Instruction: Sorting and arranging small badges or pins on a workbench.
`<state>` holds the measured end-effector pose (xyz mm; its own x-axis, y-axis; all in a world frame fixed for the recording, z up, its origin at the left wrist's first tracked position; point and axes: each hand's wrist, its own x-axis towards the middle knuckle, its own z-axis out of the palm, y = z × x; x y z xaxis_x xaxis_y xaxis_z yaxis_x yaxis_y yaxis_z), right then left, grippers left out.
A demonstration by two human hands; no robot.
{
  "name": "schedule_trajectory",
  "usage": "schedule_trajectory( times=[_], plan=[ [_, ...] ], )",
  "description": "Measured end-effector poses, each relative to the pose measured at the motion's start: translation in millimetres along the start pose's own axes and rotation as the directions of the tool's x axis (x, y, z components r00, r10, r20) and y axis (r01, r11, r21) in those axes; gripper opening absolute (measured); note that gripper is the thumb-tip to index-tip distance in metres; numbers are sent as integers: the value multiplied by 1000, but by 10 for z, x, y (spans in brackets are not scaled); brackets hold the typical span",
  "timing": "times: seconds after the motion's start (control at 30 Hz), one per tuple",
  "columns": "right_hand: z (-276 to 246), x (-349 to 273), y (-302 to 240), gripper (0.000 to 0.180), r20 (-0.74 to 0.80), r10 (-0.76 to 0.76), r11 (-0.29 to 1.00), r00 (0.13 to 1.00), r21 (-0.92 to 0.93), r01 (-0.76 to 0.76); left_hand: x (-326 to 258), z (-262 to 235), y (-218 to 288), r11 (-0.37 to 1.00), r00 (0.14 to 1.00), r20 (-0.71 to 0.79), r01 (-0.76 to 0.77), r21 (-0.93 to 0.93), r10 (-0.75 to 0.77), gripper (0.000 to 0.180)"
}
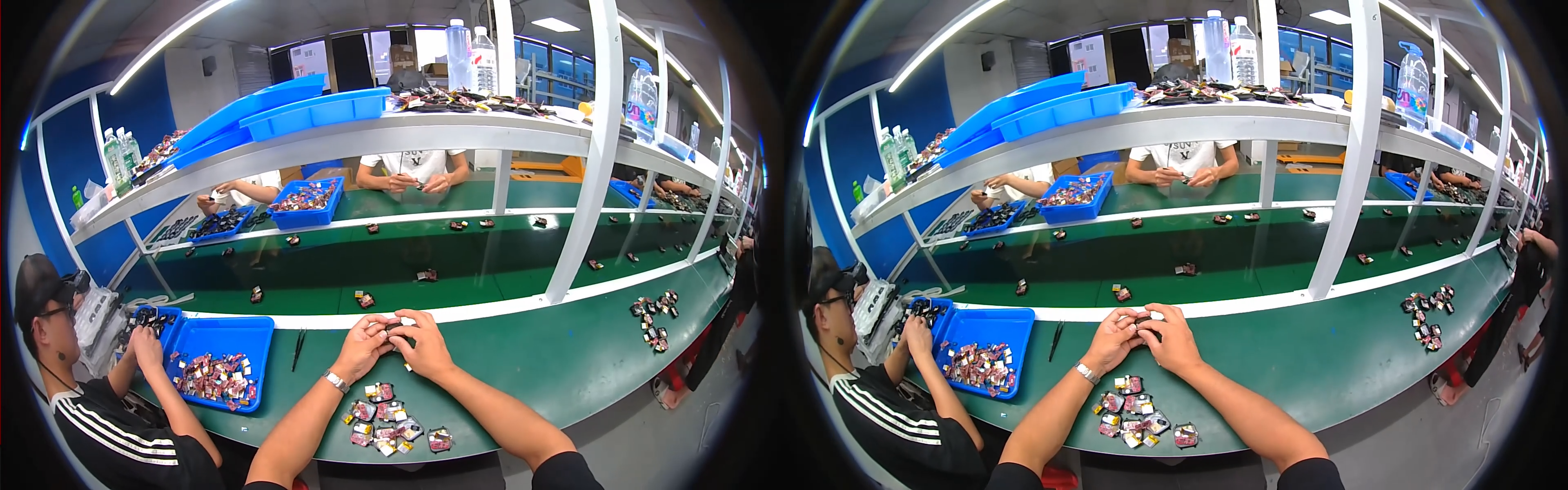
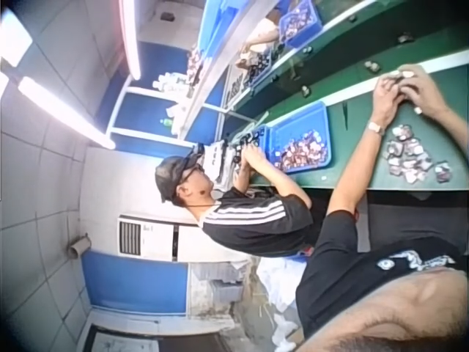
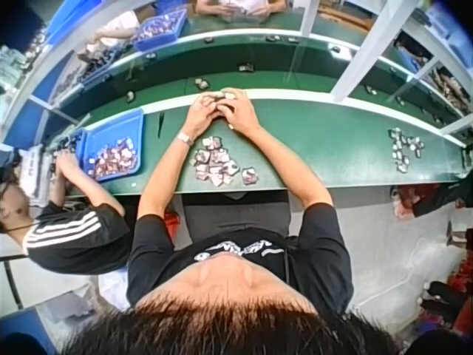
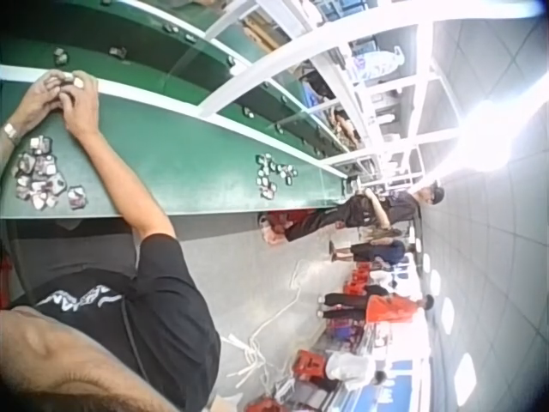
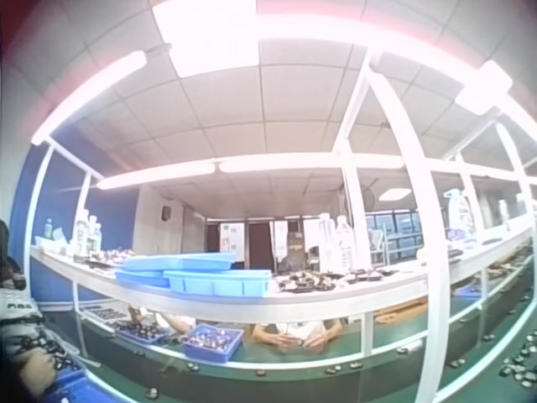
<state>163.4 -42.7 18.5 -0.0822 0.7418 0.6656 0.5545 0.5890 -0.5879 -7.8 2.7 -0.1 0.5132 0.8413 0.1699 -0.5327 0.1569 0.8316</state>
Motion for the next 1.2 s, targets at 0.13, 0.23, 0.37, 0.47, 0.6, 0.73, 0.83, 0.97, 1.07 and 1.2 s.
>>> schedule_trajectory(
  times=[0.13, 0.23, 0.37, 0.47, 0.6, 0.73, 0.83, 0.97, 1.07, 1.2],
  plan=[
    [-10, 6, 1, 15, 37, 53, 998, 998, 23, -54, -4, -13, -4, 1000, 1000, 18, -4, -16, 4, 25],
    [-3, -1, 2, 16, 35, 53, 998, 998, 19, -54, -4, -46, -18, 1000, 1000, 15, 4, -12, -4, 25],
    [6, -11, 25, 17, 60, 64, 998, 996, 22, -65, -8, 4, -15, 1000, 1000, 19, 2, -11, -1, 26],
    [-20, 21, 11, 18, 21, -1, 999, 1000, 37, 1, -17, 17, -10, 1000, 1000, 14, -7, 6, 6, 27],
    [-52, -6, 17, 19, 53, -24, 1000, 998, -6, 24, -25, -6, 6, 1000, 1000, 27, 1, -6, 0, 30],
    [-54, 3, 28, 19, 81, 7, 998, 997, 65, -13, -18, 3, 19, 999, 999, 41, 31, -15, -30, 32],
    [-63, 3, -10, 21, 106, -9, 998, 994, 65, 2, -36, -6, 43, 1000, 999, 21, 30, -11, -29, 32],
    [-82, 10, 22, 25, 130, 29, 996, 991, 83, -40, -20, 9, 29, 1000, 1000, 13, 12, -13, -11, 32],
    [-85, 30, 8, 23, 17, -2, 1000, 1000, -4, 2, -22, 52, 29, 1000, 1000, -14, 16, 0, -16, 32],
    [-86, 90, 29, 12, -38, -82, 996, 996, 35, 83, -15, -28, 7, 999, 999, -40, 36, 15, -36, 31]
  ],
)
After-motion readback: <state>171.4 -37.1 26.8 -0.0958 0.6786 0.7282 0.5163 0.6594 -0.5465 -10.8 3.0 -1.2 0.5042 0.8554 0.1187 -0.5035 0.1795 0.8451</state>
